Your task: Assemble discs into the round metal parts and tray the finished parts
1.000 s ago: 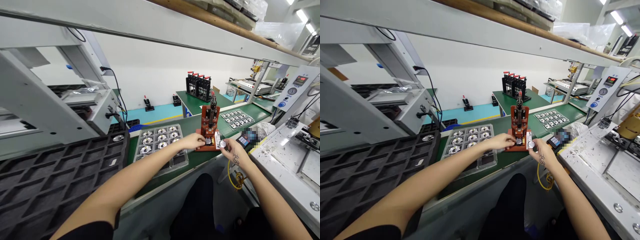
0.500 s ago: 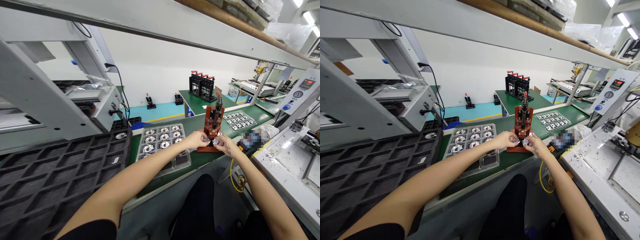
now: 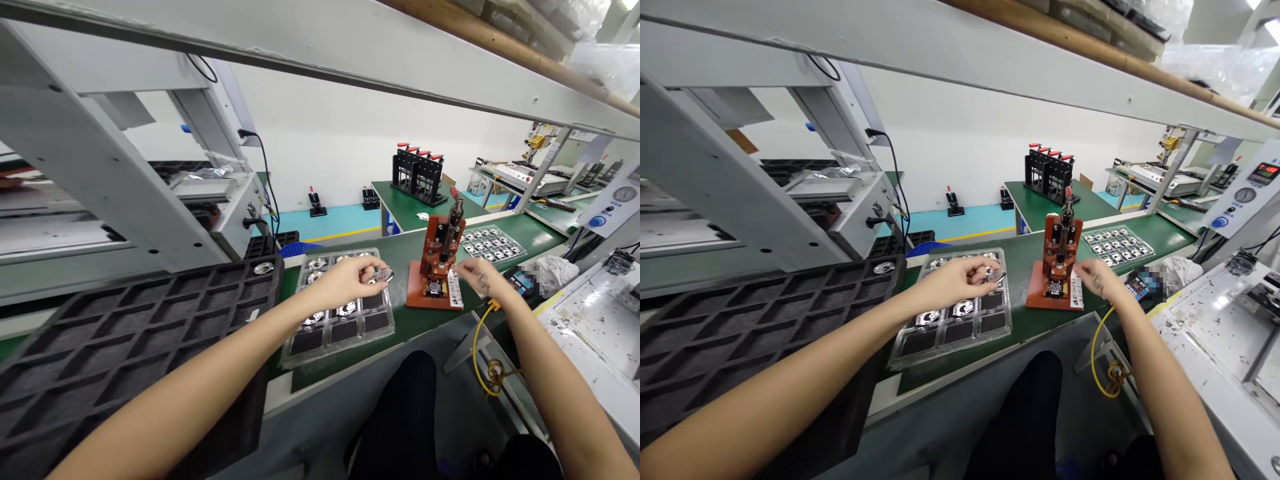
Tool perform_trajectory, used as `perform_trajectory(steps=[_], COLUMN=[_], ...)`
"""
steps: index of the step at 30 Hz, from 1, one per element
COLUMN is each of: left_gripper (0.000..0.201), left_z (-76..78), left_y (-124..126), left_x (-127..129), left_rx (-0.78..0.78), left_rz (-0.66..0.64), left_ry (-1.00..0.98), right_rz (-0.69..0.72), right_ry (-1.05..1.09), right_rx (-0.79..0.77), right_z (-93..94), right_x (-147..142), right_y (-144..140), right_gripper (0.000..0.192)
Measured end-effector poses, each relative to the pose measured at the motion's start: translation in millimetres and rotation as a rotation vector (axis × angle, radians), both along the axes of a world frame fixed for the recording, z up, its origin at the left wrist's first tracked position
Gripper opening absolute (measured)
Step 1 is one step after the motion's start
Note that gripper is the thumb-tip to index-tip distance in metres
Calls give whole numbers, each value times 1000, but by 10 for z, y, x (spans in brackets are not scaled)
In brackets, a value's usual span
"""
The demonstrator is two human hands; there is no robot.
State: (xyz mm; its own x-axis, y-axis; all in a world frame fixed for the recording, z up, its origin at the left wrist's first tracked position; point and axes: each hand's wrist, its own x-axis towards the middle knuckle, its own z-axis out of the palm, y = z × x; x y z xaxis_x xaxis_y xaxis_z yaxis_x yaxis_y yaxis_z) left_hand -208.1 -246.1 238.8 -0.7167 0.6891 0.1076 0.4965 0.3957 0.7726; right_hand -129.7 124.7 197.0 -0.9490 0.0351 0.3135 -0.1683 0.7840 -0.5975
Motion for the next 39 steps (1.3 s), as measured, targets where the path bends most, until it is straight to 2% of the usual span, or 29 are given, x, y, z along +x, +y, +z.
perform_trajectory(steps=[2,4,5,7,9,10,11,13,15,17,19,21,24,28,30,33,36,39], left_gripper=[38,36,34,32,31,31,31,33,37,41,41,38,33,32,33,34,36,34], left_z=[57,141,184,254,290,292,285,245,188,142,132,159,219,228,204,175,185,222], left_y=[-8,80,143,260,311,303,277,199,137,132,185,270,392,465,471,479,506,536], left_x=[44,108,145,219,276,295,308,319,327,356,421,523,707,898,958,1018,1050,1075], left_rx=[63,117,131,138,143,151,163,181,183,180,193,193,148,107,102,92,79,89], left_rz=[8,-14,-33,-72,-104,-117,-122,-118,-95,-86,-101,-125,-156,-212,-229,-248,-274,-290], left_ry=[81,149,168,191,210,214,211,177,117,43,-7,-2,114,350,457,559,604,580], right_rz=[-110,-156,-138,-7,102,111,91,9,22,83,119,117,121,76,-43,-148,-64,-5], right_ry=[95,176,187,228,384,470,544,680,743,759,752,737,692,640,661,521,220,76], right_rx=[-56,-112,-137,-244,-306,-298,-277,-187,-78,-30,-33,-34,-4,57,3,-239,-458,-572], right_z=[381,793,990,1317,1492,1509,1479,1306,1052,809,637,551,531,532,496,408,346,336], right_x=[-162,-411,-531,-674,-608,-493,-338,17,308,452,468,432,437,687,880,1146,1303,1350], right_y=[93,78,20,-181,-441,-568,-680,-836,-897,-897,-879,-865,-850,-879,-938,-1056,-1151,-1199], right_gripper=[81,92,94,100,99,94,82,56,47,40,32,29,31,38,38,26,31,34])
